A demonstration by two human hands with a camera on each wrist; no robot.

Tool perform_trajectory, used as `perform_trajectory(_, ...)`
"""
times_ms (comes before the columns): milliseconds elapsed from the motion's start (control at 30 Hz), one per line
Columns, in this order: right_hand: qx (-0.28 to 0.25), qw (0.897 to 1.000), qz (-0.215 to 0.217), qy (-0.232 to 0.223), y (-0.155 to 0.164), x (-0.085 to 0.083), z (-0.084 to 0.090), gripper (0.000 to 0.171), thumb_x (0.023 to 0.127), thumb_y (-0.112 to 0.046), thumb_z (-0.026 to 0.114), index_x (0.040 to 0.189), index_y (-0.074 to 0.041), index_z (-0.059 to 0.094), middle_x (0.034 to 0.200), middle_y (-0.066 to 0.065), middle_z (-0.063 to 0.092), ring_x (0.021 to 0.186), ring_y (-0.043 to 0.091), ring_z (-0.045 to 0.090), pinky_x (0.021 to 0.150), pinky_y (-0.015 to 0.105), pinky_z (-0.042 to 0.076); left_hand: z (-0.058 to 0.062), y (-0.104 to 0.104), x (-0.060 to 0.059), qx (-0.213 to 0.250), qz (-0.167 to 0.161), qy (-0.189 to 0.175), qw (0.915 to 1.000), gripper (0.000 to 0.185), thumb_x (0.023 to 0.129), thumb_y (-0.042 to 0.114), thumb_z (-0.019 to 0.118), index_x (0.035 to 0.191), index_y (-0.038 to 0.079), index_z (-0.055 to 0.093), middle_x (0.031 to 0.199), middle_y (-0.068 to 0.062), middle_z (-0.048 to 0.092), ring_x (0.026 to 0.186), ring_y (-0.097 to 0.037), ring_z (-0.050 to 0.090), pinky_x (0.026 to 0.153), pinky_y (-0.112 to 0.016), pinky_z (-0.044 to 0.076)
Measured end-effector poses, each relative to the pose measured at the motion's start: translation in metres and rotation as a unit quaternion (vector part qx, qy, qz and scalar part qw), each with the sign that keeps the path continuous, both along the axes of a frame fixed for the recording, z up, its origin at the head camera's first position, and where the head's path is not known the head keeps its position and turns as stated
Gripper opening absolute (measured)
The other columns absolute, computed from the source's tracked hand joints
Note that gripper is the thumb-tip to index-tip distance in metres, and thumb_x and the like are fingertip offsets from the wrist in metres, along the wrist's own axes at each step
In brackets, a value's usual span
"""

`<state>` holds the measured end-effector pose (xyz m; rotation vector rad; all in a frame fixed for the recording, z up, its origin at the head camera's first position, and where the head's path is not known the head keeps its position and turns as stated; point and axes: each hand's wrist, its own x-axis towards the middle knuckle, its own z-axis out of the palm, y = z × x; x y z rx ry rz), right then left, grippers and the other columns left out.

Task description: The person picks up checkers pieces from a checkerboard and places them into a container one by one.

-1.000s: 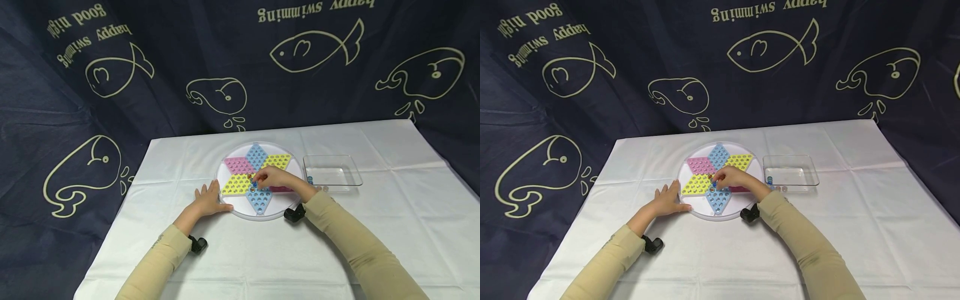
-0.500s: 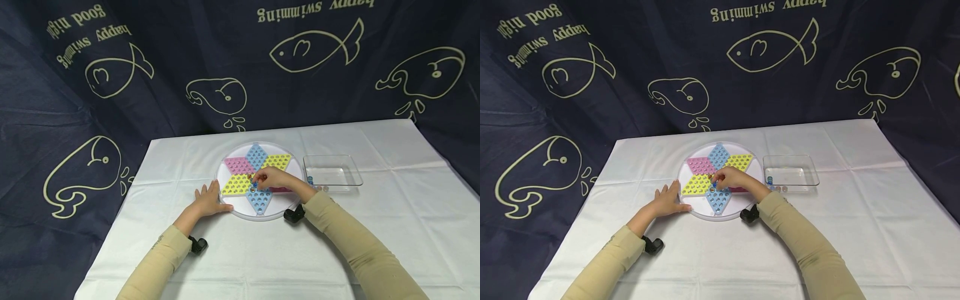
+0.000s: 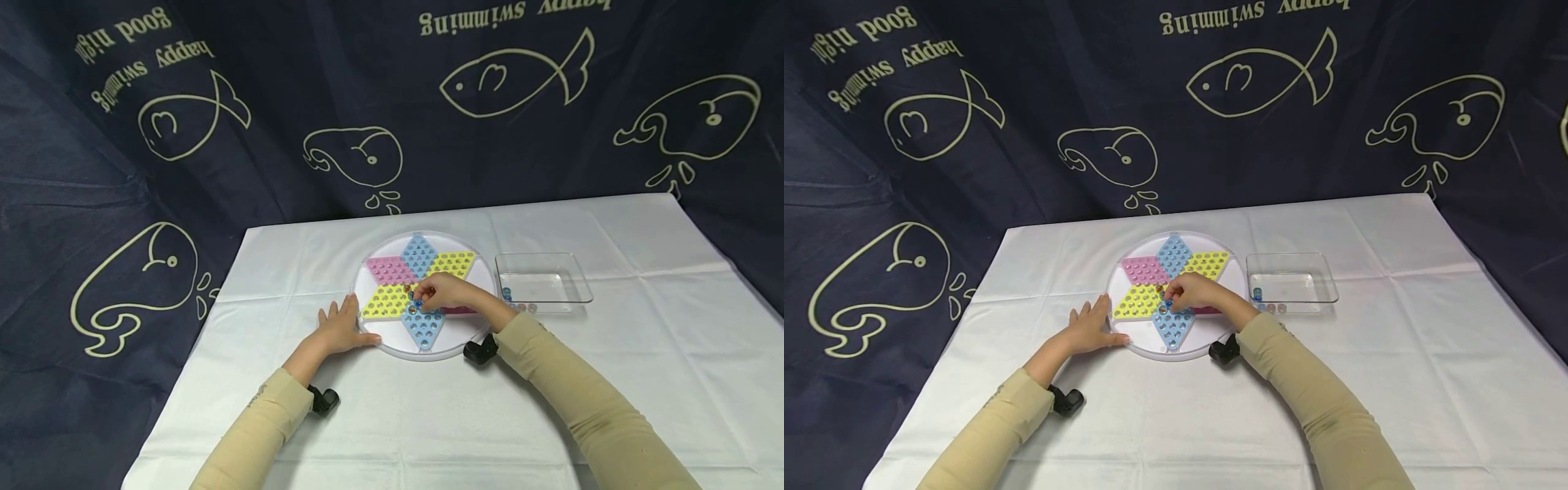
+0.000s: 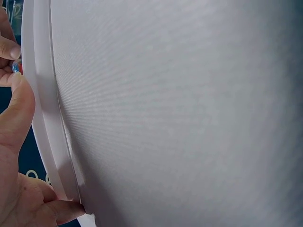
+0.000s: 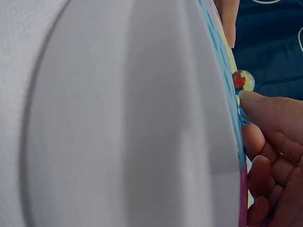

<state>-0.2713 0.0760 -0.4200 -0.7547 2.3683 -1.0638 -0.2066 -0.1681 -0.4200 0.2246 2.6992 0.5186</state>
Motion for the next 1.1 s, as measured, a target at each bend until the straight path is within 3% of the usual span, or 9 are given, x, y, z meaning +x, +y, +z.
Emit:
perform_trajectory(133,0.006,1.0,0.004,0.011,0.001,0.0,-0.001,0.019,0.074,-0.002,0.07,0.092,0.002,0.067,0.071,-0.002,0.055,0.067,0.007,0.047,0.063,0.02,0.041,0.0,0.001,0.0,0.008,0.006,0.0,1.0,0.109,0.075,0.052,0.068,0.143,-0.008,0.009,0.149,-0.025,0.012,0.134,-0.05,0.004,0.106,-0.062,-0.003)
perform_trajectory(167,0.007,1.0,0.005,0.013,0.001,0.0,-0.002,0.019,0.074,-0.002,0.071,0.092,0.002,0.067,0.072,-0.002,0.056,0.067,0.007,0.047,0.064,0.019,0.042,-0.008,-0.002,-0.003,0.014,0.001,0.009,0.9999,0.112,0.074,0.057,0.066,0.144,-0.008,0.007,0.149,-0.026,0.011,0.134,-0.051,0.003,0.105,-0.062,-0.005)
perform_trajectory(200,0.008,1.0,0.004,0.015,0.001,0.0,-0.002,0.019,0.074,-0.002,0.071,0.092,0.001,0.067,0.072,-0.002,0.056,0.068,0.007,0.048,0.064,0.019,0.042,-0.008,-0.002,-0.002,0.015,0.001,0.009,0.9998,0.113,0.073,0.059,0.065,0.144,-0.008,0.008,0.149,-0.026,0.011,0.134,-0.051,0.003,0.105,-0.062,-0.005)
perform_trajectory(367,0.004,1.0,0.004,0.01,0.003,0.0,-0.003,0.019,0.074,-0.004,0.071,0.093,0.0,0.068,0.075,0.0,0.058,0.07,0.008,0.049,0.066,0.02,0.043,-0.009,-0.003,-0.002,0.016,0.001,0.009,0.9998,0.112,0.074,0.058,0.065,0.144,-0.008,0.007,0.149,-0.026,0.01,0.134,-0.051,0.002,0.105,-0.062,-0.005)
perform_trajectory(400,0.001,1.0,0.003,0.006,0.003,0.0,-0.003,0.02,0.075,-0.004,0.071,0.093,0.0,0.068,0.076,0.0,0.059,0.071,0.008,0.05,0.067,0.02,0.044,-0.001,0.0,0.0,0.009,0.006,0.0,0.9999,0.109,0.075,0.052,0.068,0.144,-0.008,0.009,0.15,-0.025,0.011,0.135,-0.05,0.003,0.106,-0.062,-0.004)
perform_trajectory(767,-0.05,0.998,-0.002,-0.029,0.012,-0.003,-0.002,0.024,0.076,-0.007,0.07,0.099,0.002,0.066,0.084,0.003,0.062,0.077,0.011,0.053,0.072,0.023,0.046,-0.001,0.001,0.0,-0.007,-0.004,0.008,0.9999,0.106,0.077,0.05,0.067,0.143,-0.009,0.009,0.15,-0.025,0.011,0.134,-0.051,0.004,0.105,-0.063,-0.001)
perform_trajectory(1100,-0.052,0.998,-0.023,-0.03,0.019,-0.009,0.005,0.026,0.078,-0.009,0.068,0.102,0.002,0.065,0.08,0.002,0.058,0.073,0.013,0.049,0.068,0.023,0.044,0.0,0.0,-0.001,-0.004,-0.002,0.002,1.0,0.106,0.078,0.05,0.066,0.144,-0.007,0.006,0.15,-0.023,0.009,0.135,-0.049,0.002,0.106,-0.061,-0.003)
